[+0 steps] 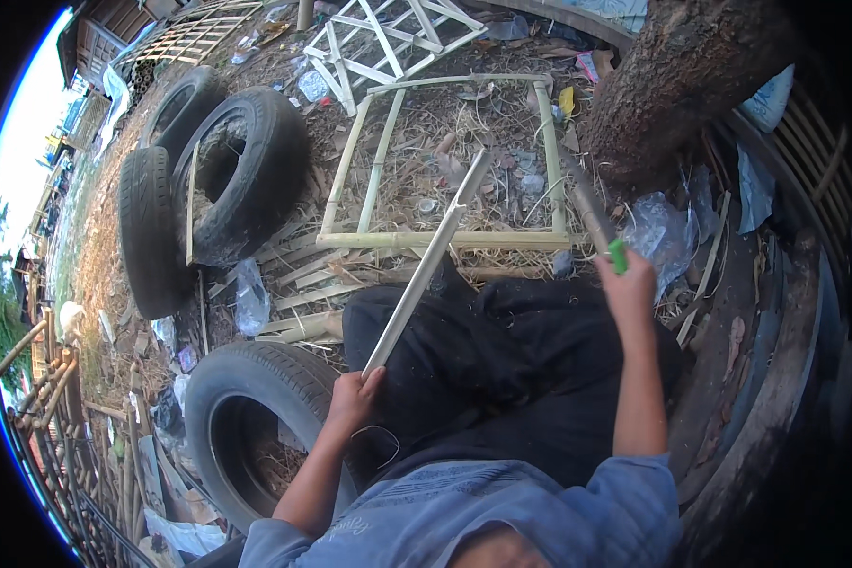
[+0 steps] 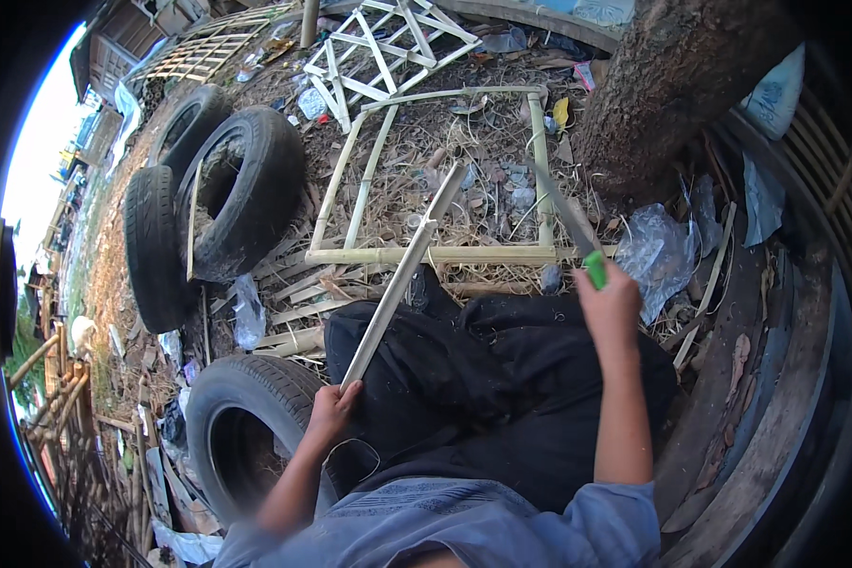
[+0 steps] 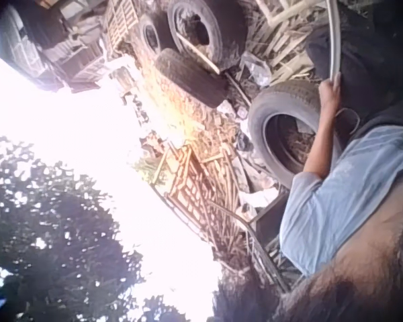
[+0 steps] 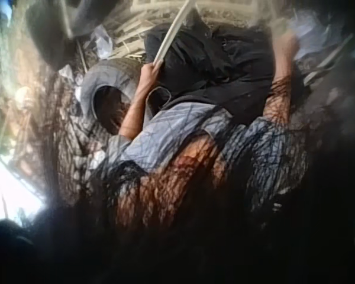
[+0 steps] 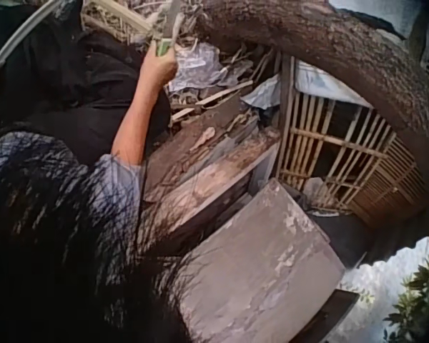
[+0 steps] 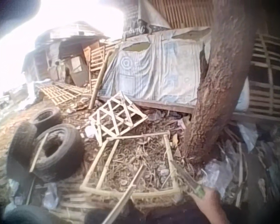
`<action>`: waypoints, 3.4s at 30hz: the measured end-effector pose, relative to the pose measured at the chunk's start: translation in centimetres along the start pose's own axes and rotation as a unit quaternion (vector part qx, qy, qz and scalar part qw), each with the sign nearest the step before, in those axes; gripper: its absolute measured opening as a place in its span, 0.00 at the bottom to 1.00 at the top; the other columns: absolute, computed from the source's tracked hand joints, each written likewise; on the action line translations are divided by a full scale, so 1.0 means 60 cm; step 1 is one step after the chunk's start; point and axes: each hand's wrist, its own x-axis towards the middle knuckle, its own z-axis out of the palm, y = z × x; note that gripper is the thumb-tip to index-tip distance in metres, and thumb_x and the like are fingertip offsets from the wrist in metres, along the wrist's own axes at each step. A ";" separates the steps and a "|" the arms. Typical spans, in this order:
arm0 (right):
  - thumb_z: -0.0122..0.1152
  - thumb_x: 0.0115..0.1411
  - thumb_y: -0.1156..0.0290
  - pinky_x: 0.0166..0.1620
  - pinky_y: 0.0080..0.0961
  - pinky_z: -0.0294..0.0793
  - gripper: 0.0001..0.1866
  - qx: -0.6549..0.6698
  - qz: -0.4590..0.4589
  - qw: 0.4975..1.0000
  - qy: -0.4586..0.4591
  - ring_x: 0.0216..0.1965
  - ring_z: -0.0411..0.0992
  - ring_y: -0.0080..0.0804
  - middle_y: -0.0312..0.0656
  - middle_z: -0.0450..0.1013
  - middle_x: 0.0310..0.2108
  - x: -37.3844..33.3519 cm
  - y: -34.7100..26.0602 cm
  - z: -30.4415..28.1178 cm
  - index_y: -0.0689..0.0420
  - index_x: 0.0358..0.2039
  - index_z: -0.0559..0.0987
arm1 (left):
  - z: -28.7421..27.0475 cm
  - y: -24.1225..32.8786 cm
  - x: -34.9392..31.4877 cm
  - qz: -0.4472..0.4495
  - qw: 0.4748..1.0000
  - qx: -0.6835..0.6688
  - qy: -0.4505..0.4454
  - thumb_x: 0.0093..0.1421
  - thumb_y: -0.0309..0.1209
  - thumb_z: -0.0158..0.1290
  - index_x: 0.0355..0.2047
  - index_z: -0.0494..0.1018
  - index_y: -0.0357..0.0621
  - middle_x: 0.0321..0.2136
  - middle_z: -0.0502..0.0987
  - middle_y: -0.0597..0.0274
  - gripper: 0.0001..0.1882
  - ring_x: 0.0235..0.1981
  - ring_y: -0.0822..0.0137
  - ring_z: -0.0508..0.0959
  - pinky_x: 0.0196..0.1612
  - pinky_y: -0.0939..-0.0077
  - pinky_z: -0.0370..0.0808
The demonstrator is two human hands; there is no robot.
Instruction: The person carves a bamboo strip using a knife and attaches it onto a bamboo frame by hand.
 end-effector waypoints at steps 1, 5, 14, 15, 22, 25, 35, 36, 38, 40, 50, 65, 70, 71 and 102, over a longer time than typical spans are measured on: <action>0.66 0.53 0.61 0.38 0.41 0.73 0.20 -0.153 0.055 0.987 -0.004 0.35 0.75 0.54 0.55 0.76 0.31 0.018 0.031 -0.046 0.60 0.43 0.76 | -0.004 -0.001 -0.002 0.000 1.000 -0.006 -0.014 0.61 0.48 0.52 0.22 0.74 0.30 0.13 0.70 0.48 0.28 0.17 0.67 0.72 0.25 0.65 0.69; 0.65 0.55 0.62 0.42 0.39 0.71 0.23 -0.127 0.034 0.986 0.103 0.41 0.74 0.53 0.55 0.74 0.38 -0.013 0.079 -0.134 0.60 0.46 0.71 | -0.020 0.028 -0.011 0.006 0.989 -0.102 -0.103 0.63 0.48 0.50 0.19 0.74 0.35 0.13 0.70 0.64 0.27 0.18 0.74 0.69 0.23 0.73 0.66; 0.63 0.58 0.67 0.28 0.20 0.63 0.12 0.306 0.039 0.939 -0.150 0.23 0.62 0.19 0.30 0.64 0.21 -0.168 -0.061 0.038 0.61 0.37 0.73 | 0.016 0.177 -0.032 0.000 0.893 -0.304 -0.332 0.69 0.47 0.41 0.28 0.64 0.48 0.14 0.56 0.76 0.19 0.12 0.82 0.55 0.13 0.85 0.50; 0.65 0.56 0.69 0.27 0.17 0.61 0.12 0.376 0.058 0.910 -0.162 0.23 0.60 0.15 0.26 0.62 0.21 -0.176 -0.094 0.053 0.60 0.37 0.74 | 0.027 0.187 -0.034 0.013 0.868 -0.333 -0.368 0.69 0.47 0.40 0.27 0.63 0.48 0.15 0.56 0.76 0.19 0.12 0.82 0.54 0.13 0.85 0.49; 0.62 0.57 0.74 0.24 0.13 0.62 0.11 0.473 0.059 0.871 -0.119 0.22 0.65 0.12 0.30 0.70 0.24 -0.178 -0.123 0.101 0.63 0.40 0.77 | 0.112 0.214 -0.053 0.081 0.796 -0.356 -0.483 0.69 0.46 0.39 0.34 0.67 0.42 0.19 0.68 0.67 0.20 0.21 0.72 0.72 0.28 0.75 0.72; 0.61 0.58 0.74 0.25 0.13 0.63 0.10 0.443 0.060 0.888 -0.111 0.23 0.66 0.12 0.30 0.71 0.25 -0.171 -0.097 0.080 0.63 0.39 0.78 | 0.133 0.213 -0.047 0.179 0.788 -0.309 -0.502 0.69 0.41 0.43 0.41 0.69 0.40 0.30 0.76 0.63 0.16 0.35 0.72 0.77 0.43 0.75 0.73; 0.57 0.63 0.69 0.15 0.13 0.52 0.13 0.449 0.169 0.859 -0.177 0.12 0.56 0.11 0.27 0.64 0.17 -0.137 -0.051 0.041 0.63 0.44 0.76 | 0.164 0.232 -0.050 0.207 0.760 -0.296 -0.540 0.64 0.38 0.53 0.41 0.75 0.36 0.32 0.77 0.70 0.16 0.36 0.81 0.72 0.43 0.81 0.70; 0.55 0.64 0.66 0.15 0.13 0.50 0.13 0.465 0.169 0.850 -0.183 0.12 0.53 0.10 0.26 0.60 0.15 -0.137 -0.042 0.041 0.63 0.43 0.76 | 0.174 0.234 -0.055 0.171 0.742 -0.341 -0.552 0.64 0.38 0.54 0.42 0.75 0.37 0.32 0.76 0.71 0.16 0.36 0.82 0.72 0.42 0.82 0.70; 0.56 0.64 0.65 0.16 0.13 0.51 0.12 0.427 0.188 0.865 -0.183 0.13 0.54 0.10 0.25 0.61 0.16 -0.132 -0.024 0.026 0.62 0.40 0.78 | 0.187 0.243 -0.055 0.163 0.744 -0.354 -0.543 0.64 0.37 0.53 0.43 0.75 0.37 0.32 0.76 0.72 0.15 0.36 0.82 0.72 0.42 0.83 0.70; 0.57 0.64 0.63 0.17 0.14 0.50 0.13 0.345 0.185 0.907 -0.155 0.14 0.54 0.09 0.23 0.61 0.15 -0.116 0.002 0.007 0.61 0.34 0.79 | 0.193 0.247 -0.046 0.148 0.747 -0.381 -0.525 0.64 0.36 0.53 0.44 0.74 0.38 0.32 0.75 0.73 0.15 0.35 0.82 0.71 0.41 0.83 0.70; 0.60 0.56 0.67 0.39 0.31 0.72 0.16 0.017 0.108 0.991 -0.075 0.32 0.75 0.35 0.48 0.76 0.30 0.035 0.193 -0.171 0.66 0.40 0.76 | 0.122 0.272 0.056 0.201 0.862 -0.295 -0.360 0.65 0.36 0.51 0.42 0.73 0.37 0.33 0.74 0.73 0.14 0.38 0.81 0.70 0.44 0.81 0.68; 0.63 0.53 0.66 0.50 0.39 0.70 0.24 -0.076 0.138 0.985 -0.073 0.47 0.73 0.52 0.57 0.74 0.43 0.034 0.240 -0.105 0.61 0.49 0.73 | 0.150 0.300 0.133 0.121 0.892 -0.287 -0.328 0.65 0.36 0.50 0.45 0.71 0.40 0.27 0.73 0.72 0.13 0.27 0.80 0.70 0.29 0.82 0.69; 0.64 0.56 0.59 0.46 0.32 0.73 0.28 0.149 0.074 0.963 -0.214 0.41 0.76 0.39 0.50 0.77 0.39 -0.005 0.020 0.011 0.61 0.52 0.71 | 0.193 0.346 0.121 0.142 0.892 -0.311 -0.295 0.64 0.38 0.53 0.45 0.74 0.41 0.25 0.73 0.71 0.15 0.24 0.82 0.68 0.26 0.83 0.66; 0.62 0.58 0.58 0.45 0.30 0.73 0.28 0.204 0.069 0.948 -0.232 0.40 0.76 0.37 0.51 0.77 0.39 -0.016 0.026 0.058 0.64 0.52 0.70 | 0.217 0.350 0.130 0.138 0.884 -0.312 -0.320 0.64 0.38 0.53 0.45 0.75 0.41 0.22 0.72 0.72 0.15 0.20 0.82 0.67 0.22 0.83 0.64; 0.45 0.65 0.74 0.30 0.24 0.78 0.08 0.458 0.100 0.879 -0.085 0.26 0.76 0.29 0.47 0.75 0.31 0.024 0.051 0.085 0.65 0.41 0.67 | 0.292 0.372 0.264 0.076 0.772 -0.614 -0.144 0.63 0.34 0.53 0.40 0.72 0.35 0.38 0.76 0.57 0.13 0.41 0.65 0.77 0.48 0.67 0.77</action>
